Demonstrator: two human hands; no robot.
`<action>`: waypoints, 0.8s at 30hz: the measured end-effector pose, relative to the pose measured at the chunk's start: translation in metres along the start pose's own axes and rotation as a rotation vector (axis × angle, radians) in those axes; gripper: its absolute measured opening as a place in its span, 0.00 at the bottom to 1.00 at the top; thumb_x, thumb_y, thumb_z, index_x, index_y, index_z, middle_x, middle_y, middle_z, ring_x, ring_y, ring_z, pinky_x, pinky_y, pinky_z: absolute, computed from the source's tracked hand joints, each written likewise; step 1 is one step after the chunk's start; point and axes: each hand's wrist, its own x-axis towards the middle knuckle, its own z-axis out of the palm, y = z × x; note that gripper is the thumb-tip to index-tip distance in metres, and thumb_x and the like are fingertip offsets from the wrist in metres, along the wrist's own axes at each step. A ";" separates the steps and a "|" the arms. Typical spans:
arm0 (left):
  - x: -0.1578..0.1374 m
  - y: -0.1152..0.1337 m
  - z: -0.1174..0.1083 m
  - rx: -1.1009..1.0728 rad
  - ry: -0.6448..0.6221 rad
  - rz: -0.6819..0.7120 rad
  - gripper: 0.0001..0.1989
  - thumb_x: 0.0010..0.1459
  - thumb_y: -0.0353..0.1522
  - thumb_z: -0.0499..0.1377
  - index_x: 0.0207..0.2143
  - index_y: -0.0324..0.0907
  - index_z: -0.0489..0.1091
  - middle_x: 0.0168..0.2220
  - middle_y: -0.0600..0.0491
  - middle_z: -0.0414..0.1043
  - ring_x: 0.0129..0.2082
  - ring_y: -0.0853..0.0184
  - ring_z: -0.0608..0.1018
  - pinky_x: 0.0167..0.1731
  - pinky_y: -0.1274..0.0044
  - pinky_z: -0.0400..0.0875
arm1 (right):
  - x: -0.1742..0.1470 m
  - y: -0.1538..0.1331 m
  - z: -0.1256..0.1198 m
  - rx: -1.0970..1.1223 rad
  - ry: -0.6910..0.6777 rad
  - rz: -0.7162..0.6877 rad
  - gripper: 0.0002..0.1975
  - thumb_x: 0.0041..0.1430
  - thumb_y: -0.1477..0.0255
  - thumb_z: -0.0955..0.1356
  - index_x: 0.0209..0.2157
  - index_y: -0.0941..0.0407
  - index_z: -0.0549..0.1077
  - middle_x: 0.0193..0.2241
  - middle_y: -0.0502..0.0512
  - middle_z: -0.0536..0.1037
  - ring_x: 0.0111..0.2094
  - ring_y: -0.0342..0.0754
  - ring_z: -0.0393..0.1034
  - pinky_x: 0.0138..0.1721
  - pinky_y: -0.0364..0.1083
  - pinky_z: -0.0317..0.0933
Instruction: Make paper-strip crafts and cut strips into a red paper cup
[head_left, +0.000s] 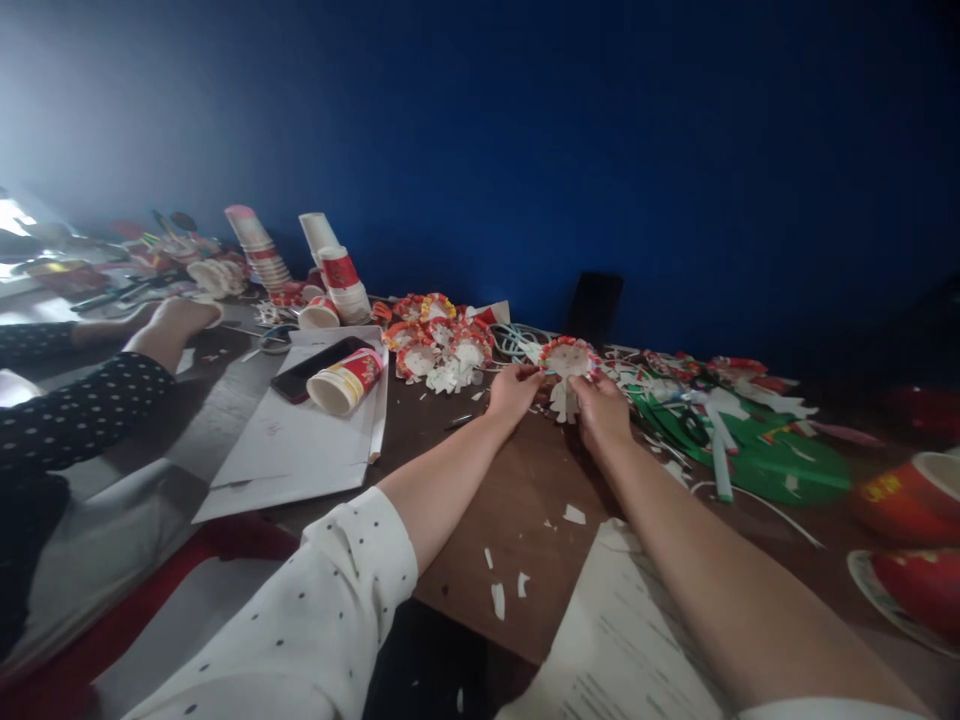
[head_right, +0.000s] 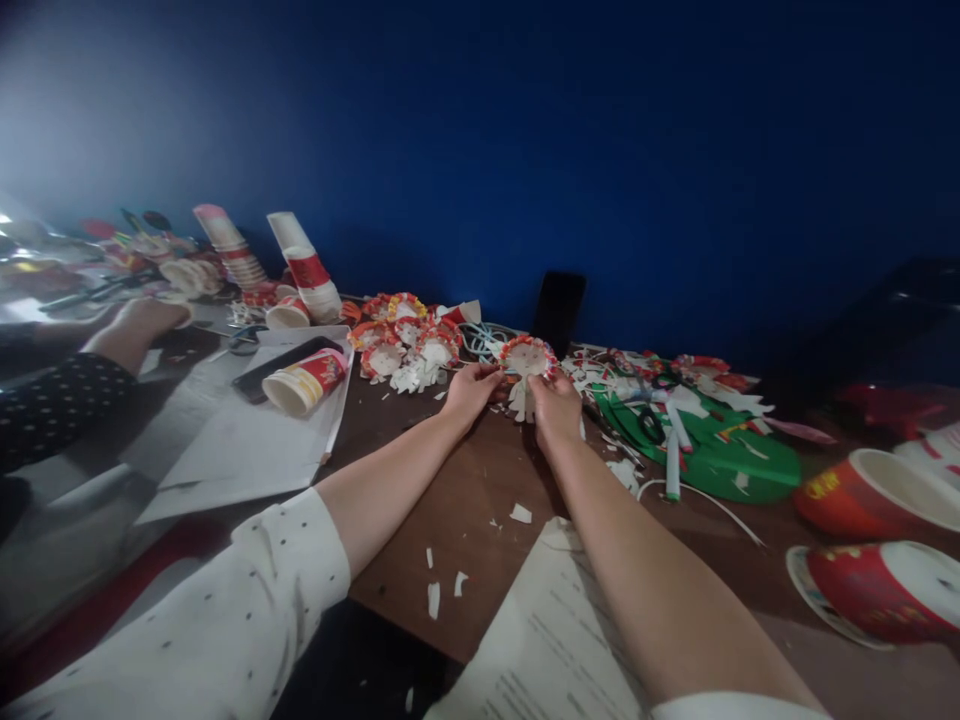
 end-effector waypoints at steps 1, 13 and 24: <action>0.001 -0.001 0.000 -0.002 0.002 0.008 0.08 0.52 0.31 0.62 0.34 0.37 0.70 0.27 0.52 0.74 0.22 0.71 0.75 0.29 0.77 0.73 | 0.000 0.000 0.000 -0.009 0.004 0.007 0.14 0.39 0.71 0.71 0.34 0.54 0.75 0.30 0.50 0.80 0.32 0.50 0.75 0.34 0.47 0.68; 0.004 -0.004 0.000 0.019 0.023 -0.006 0.07 0.52 0.33 0.61 0.30 0.38 0.68 0.24 0.53 0.73 0.20 0.71 0.74 0.26 0.76 0.73 | 0.005 0.011 -0.003 -0.077 -0.033 0.000 0.13 0.41 0.70 0.71 0.34 0.53 0.75 0.30 0.48 0.80 0.33 0.48 0.74 0.35 0.45 0.67; -0.009 0.005 0.002 0.112 -0.110 0.023 0.14 0.52 0.41 0.63 0.32 0.37 0.71 0.24 0.54 0.72 0.20 0.73 0.73 0.23 0.80 0.70 | 0.012 0.006 -0.004 0.241 -0.100 0.124 0.13 0.39 0.74 0.70 0.32 0.55 0.72 0.24 0.47 0.78 0.26 0.47 0.73 0.29 0.46 0.69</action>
